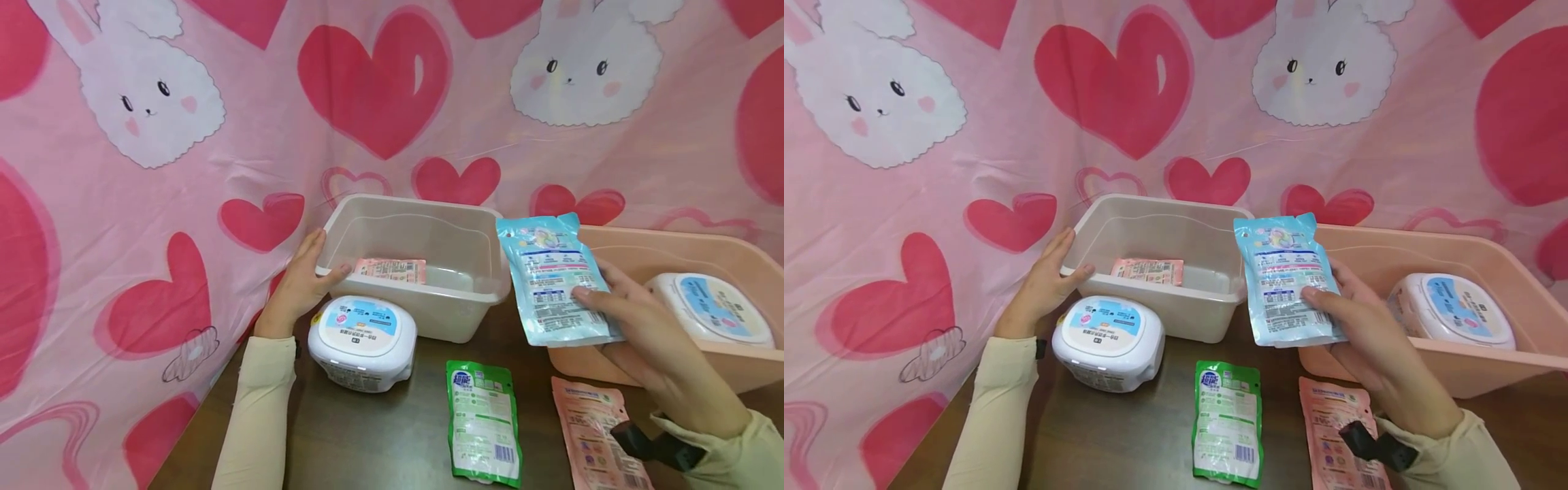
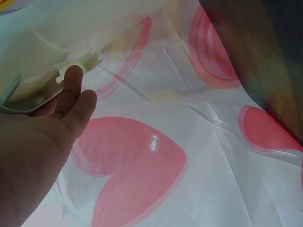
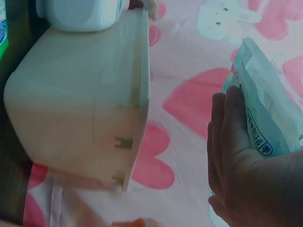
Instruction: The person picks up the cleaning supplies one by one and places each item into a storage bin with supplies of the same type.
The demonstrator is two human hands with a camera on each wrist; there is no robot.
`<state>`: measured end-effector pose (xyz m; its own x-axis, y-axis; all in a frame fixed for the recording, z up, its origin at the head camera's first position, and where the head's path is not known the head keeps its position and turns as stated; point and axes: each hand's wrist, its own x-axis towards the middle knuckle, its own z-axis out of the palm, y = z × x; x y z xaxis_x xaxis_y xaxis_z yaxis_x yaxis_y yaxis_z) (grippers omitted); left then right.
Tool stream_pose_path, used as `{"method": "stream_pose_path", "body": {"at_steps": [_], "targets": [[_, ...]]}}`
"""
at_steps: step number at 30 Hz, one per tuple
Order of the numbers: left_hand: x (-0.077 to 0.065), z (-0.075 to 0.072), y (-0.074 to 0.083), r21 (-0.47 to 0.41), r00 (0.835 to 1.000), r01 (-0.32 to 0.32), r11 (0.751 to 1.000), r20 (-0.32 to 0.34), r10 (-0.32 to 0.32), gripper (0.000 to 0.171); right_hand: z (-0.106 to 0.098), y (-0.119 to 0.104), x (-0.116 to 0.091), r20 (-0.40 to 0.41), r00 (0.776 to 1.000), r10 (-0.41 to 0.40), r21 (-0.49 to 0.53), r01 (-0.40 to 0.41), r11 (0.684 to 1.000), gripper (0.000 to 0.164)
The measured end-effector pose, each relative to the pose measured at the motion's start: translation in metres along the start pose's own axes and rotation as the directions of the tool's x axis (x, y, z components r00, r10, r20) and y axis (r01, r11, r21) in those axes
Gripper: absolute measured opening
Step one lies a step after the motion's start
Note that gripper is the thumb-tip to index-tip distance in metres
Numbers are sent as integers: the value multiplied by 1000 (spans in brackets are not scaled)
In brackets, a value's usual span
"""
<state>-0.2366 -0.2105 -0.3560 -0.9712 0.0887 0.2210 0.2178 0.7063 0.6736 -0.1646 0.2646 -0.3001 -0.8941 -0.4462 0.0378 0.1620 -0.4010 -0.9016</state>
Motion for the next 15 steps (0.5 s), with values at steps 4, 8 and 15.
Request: {"method": "stream_pose_path", "body": {"at_steps": [4,8,15], "targets": [[1,1,1,-7,1000,-16,1000,-1,16,99,6,-1,11,-27,1000,8,23,-7,1000,64],[1,1,2,-12,1000,-11,1000,-2,11,100,14,-2,23,-22,1000,9,40,-8,999,63],[-1,0,1,-9,1000,11,1000,0,-11,100,30,0,46,4,1000,7,38,-7,999,53]]}}
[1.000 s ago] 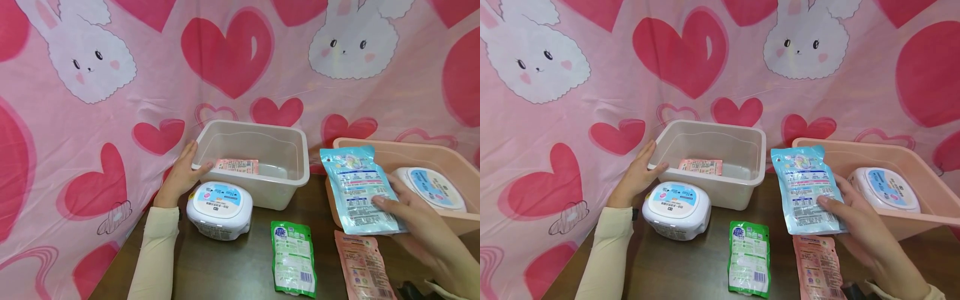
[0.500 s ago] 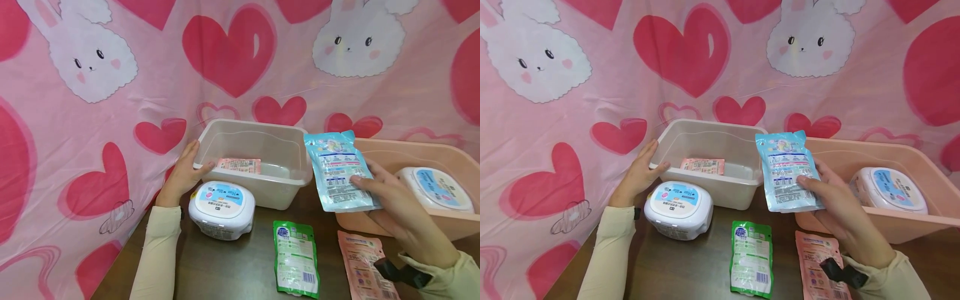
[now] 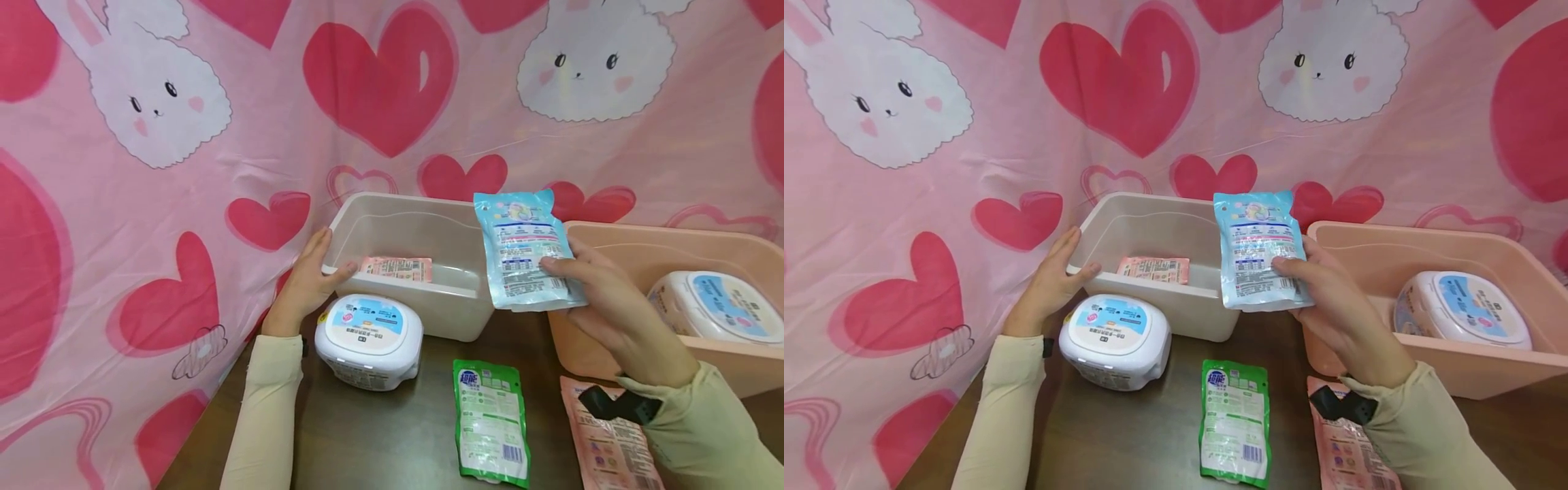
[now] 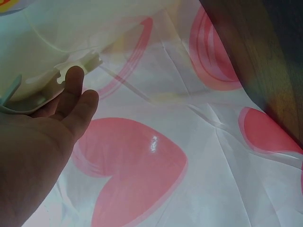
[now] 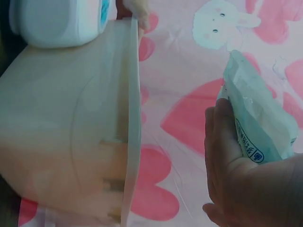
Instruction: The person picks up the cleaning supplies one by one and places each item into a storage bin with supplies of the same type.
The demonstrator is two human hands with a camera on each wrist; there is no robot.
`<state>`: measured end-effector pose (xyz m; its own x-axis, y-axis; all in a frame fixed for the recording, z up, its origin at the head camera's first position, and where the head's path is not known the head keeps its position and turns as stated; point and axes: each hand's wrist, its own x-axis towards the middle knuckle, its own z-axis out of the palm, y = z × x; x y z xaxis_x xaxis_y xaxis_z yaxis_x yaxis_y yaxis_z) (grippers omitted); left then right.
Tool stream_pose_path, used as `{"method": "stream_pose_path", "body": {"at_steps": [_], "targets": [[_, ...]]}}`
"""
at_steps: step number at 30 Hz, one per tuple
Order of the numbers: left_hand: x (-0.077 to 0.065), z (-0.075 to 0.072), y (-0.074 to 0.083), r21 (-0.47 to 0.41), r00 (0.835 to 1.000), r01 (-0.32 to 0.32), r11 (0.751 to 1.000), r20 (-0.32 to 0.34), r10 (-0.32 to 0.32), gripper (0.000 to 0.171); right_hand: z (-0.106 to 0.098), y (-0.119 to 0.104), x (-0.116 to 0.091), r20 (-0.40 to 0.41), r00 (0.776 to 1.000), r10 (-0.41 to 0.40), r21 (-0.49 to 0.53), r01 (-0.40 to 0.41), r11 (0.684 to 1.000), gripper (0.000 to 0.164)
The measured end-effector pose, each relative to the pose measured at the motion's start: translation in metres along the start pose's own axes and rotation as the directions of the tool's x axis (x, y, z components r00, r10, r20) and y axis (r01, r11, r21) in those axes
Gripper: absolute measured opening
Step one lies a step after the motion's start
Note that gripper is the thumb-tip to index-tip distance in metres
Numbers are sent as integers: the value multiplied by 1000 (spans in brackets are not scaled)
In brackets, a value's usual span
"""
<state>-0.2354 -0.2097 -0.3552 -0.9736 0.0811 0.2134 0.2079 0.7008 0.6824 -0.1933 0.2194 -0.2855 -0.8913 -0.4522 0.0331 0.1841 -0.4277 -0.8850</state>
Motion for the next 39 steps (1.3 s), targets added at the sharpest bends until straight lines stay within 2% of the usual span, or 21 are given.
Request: {"method": "stream_pose_path", "body": {"at_steps": [6,12,17,23,27,32,39], "targets": [[2,-2,2,7,1000,13,1000,3,-13,101,23,1,16,-73,994,86,11,-86,996,66],[3,-1,3,7,1000,1,1000,-9,-1,100,47,8,39,-72,990,121,28,-120,992,64],[2,1,4,-10,1000,-23,1000,-21,23,98,59,18,60,-104,981,162,42,-158,987,66],[-2,1,2,-10,1000,-19,1000,-23,18,99,63,37,90,-88,982,165,90,-157,983,62],[-5,2,-1,-14,1000,-8,1000,-26,7,98,62,52,106,-98,971,218,212,-194,958,62],[-7,6,-1,-37,1000,-1,999,-19,0,97,56,58,112,-104,954,282,315,-237,919,62],[-4,4,-1,-24,999,-38,999,-37,37,97,49,54,114,-98,960,264,301,-224,927,62]]}}
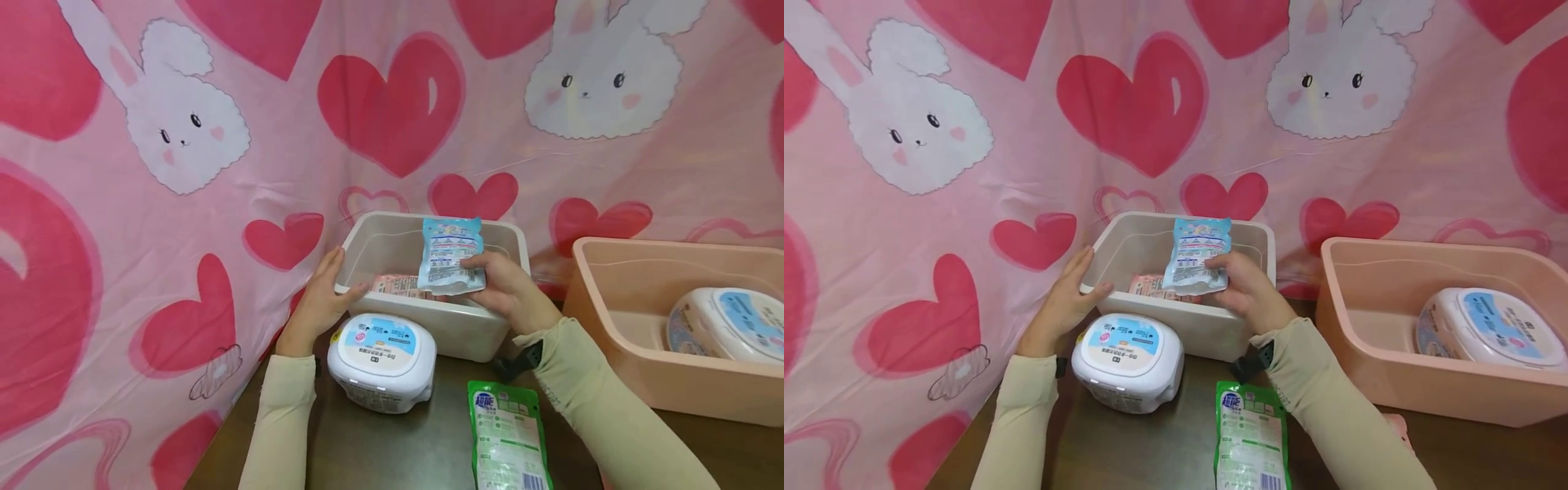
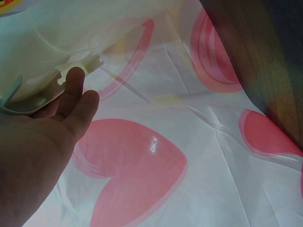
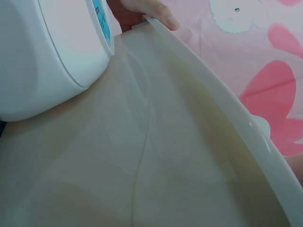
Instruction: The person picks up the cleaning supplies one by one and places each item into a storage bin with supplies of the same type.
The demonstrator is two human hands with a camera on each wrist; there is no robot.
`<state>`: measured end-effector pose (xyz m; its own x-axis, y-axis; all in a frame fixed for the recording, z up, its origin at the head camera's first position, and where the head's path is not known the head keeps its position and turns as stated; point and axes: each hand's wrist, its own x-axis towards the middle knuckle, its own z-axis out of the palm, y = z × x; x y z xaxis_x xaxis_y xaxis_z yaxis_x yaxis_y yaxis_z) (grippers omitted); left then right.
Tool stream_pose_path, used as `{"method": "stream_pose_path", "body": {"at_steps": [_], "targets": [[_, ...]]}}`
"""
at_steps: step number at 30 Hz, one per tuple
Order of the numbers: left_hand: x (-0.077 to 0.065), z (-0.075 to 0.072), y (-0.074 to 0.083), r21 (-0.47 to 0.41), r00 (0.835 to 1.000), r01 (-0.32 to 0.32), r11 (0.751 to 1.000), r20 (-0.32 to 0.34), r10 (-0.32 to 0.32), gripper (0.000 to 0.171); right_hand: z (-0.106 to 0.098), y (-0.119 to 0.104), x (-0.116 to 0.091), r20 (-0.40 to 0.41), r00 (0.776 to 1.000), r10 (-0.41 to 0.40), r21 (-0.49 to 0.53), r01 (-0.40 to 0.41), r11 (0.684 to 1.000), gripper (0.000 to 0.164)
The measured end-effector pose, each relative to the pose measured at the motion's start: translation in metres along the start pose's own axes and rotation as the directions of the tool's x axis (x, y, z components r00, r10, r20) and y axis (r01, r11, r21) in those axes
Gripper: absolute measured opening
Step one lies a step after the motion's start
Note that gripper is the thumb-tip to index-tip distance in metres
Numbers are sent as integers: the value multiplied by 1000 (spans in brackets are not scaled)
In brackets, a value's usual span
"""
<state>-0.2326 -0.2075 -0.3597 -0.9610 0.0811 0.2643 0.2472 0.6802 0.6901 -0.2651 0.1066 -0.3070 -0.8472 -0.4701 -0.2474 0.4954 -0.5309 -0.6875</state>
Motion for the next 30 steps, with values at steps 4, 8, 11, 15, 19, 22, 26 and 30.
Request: {"method": "stream_pose_path", "body": {"at_steps": [4,8,11,15,19,22,26,30], "targets": [[1,-1,0,-1,1000,-11,1000,-6,11,97,-3,-5,0,8,1000,-8,-12,8,1000,64],[-1,-2,0,5,1000,3,1000,-12,-3,97,-8,-11,-1,-3,1000,0,-14,0,1000,67],[-2,-2,1,11,1000,15,1000,-10,-15,97,-11,-16,-3,-20,1000,8,2,-8,1000,68],[-2,-2,3,13,1000,11,1000,-13,-11,97,-12,-21,-3,-25,1000,18,-4,-18,1000,70],[-2,-3,5,13,1000,5,1000,-17,-5,97,-12,-22,-3,-9,1000,20,-29,-21,999,71],[-2,-2,5,15,1000,5,1000,-16,-5,98,-13,-20,-3,-9,1000,10,-53,-10,999,70],[-3,-1,3,19,1000,13,1000,-5,-13,98,-12,-15,-5,-33,999,-19,-157,14,987,69],[-4,-2,1,18,1000,14,1000,0,-14,99,-10,-14,-12,-45,995,-90,-333,70,940,70]]}}
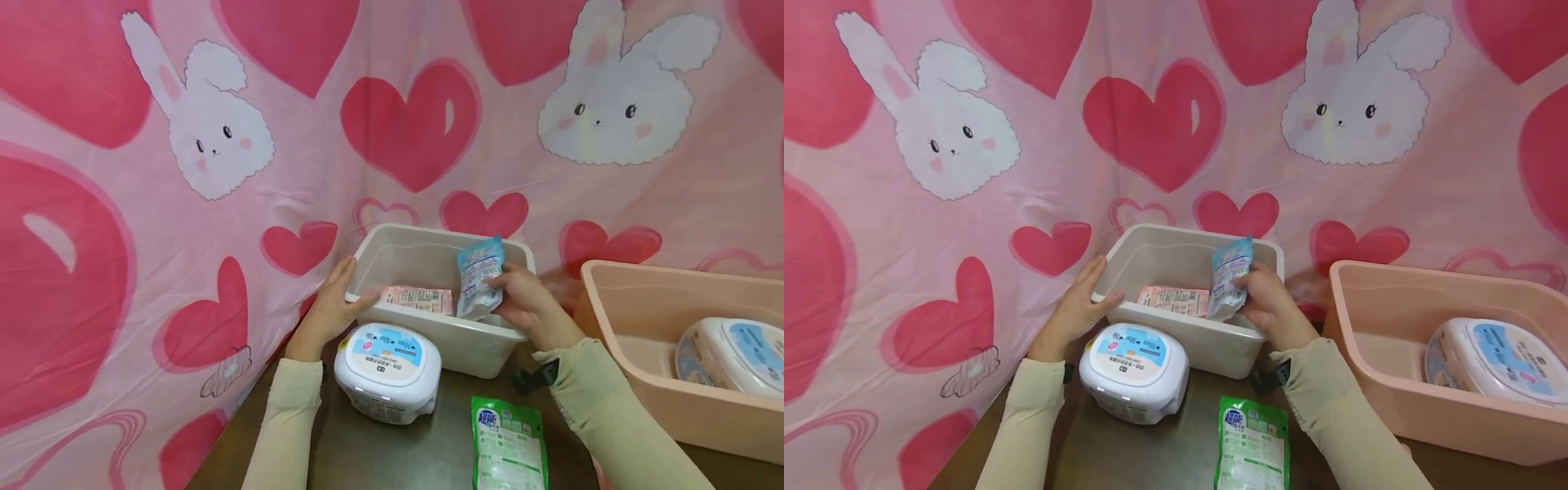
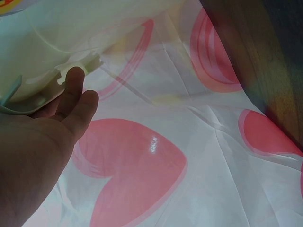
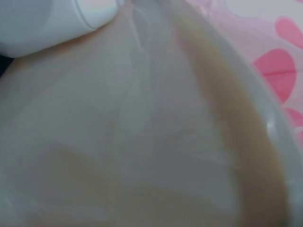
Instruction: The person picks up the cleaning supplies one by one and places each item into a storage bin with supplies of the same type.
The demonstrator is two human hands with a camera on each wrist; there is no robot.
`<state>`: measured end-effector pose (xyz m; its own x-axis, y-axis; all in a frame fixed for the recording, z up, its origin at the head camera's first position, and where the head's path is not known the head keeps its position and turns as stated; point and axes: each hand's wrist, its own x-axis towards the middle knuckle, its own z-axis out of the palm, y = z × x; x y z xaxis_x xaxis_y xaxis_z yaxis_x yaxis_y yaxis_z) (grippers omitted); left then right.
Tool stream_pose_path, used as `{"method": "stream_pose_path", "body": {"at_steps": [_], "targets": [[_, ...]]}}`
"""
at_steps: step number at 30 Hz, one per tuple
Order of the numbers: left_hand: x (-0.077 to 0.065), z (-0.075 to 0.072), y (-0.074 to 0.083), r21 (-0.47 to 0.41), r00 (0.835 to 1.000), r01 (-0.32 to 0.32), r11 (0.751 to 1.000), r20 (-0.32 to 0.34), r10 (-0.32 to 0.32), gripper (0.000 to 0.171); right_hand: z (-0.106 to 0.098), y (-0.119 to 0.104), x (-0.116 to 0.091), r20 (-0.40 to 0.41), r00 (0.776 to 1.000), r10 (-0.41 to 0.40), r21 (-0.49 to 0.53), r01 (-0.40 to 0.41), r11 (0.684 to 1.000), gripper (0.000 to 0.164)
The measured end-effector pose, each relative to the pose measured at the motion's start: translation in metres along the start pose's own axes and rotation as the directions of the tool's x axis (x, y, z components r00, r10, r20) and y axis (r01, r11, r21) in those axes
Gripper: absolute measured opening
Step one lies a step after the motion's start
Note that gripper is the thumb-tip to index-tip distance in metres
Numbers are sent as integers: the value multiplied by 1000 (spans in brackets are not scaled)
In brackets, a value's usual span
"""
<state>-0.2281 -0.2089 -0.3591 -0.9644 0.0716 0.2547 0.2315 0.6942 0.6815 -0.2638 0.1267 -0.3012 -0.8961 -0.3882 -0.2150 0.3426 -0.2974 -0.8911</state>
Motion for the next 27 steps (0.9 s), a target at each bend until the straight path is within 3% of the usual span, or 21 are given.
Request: {"method": "stream_pose_path", "body": {"at_steps": [2,5,11,14,17,21,22,24,25,26,27], "targets": [[0,1,0,-5,1000,-13,1000,3,13,99,-3,-3,-8,-7,999,-41,-66,41,997,69],[1,1,0,-5,1000,-25,1000,1,25,99,-9,-11,-19,-15,998,-65,-75,63,995,71],[1,-1,-1,-5,1000,-7,1000,-3,7,98,-23,-15,-33,84,995,-48,161,34,986,69],[0,0,0,-14,1000,0,1000,4,0,97,-33,-13,-46,184,976,-116,205,77,976,52],[-3,-1,-2,-13,1000,13,1000,1,-13,98,-44,-11,-65,351,914,-204,152,159,976,36],[-6,-6,-5,-3,1000,24,1000,-10,-24,98,-62,-5,-100,602,764,-232,28,269,963,45],[-6,-8,-5,1,1000,26,1000,-12,-26,98,-67,-2,-110,628,751,-205,-43,297,954,46],[-7,-12,-6,7,999,32,999,-14,-32,99,-79,6,-129,635,763,-119,-184,300,936,46],[-8,-14,-7,8,999,35,999,-15,-34,100,-85,12,-138,610,789,-74,-288,307,907,44],[-9,-16,-7,8,999,39,999,-15,-39,100,-93,18,-145,578,816,-31,-394,312,865,43],[-10,-17,-7,11,999,43,999,-15,-43,100,-101,25,-151,533,846,-5,-513,327,794,40]]}}
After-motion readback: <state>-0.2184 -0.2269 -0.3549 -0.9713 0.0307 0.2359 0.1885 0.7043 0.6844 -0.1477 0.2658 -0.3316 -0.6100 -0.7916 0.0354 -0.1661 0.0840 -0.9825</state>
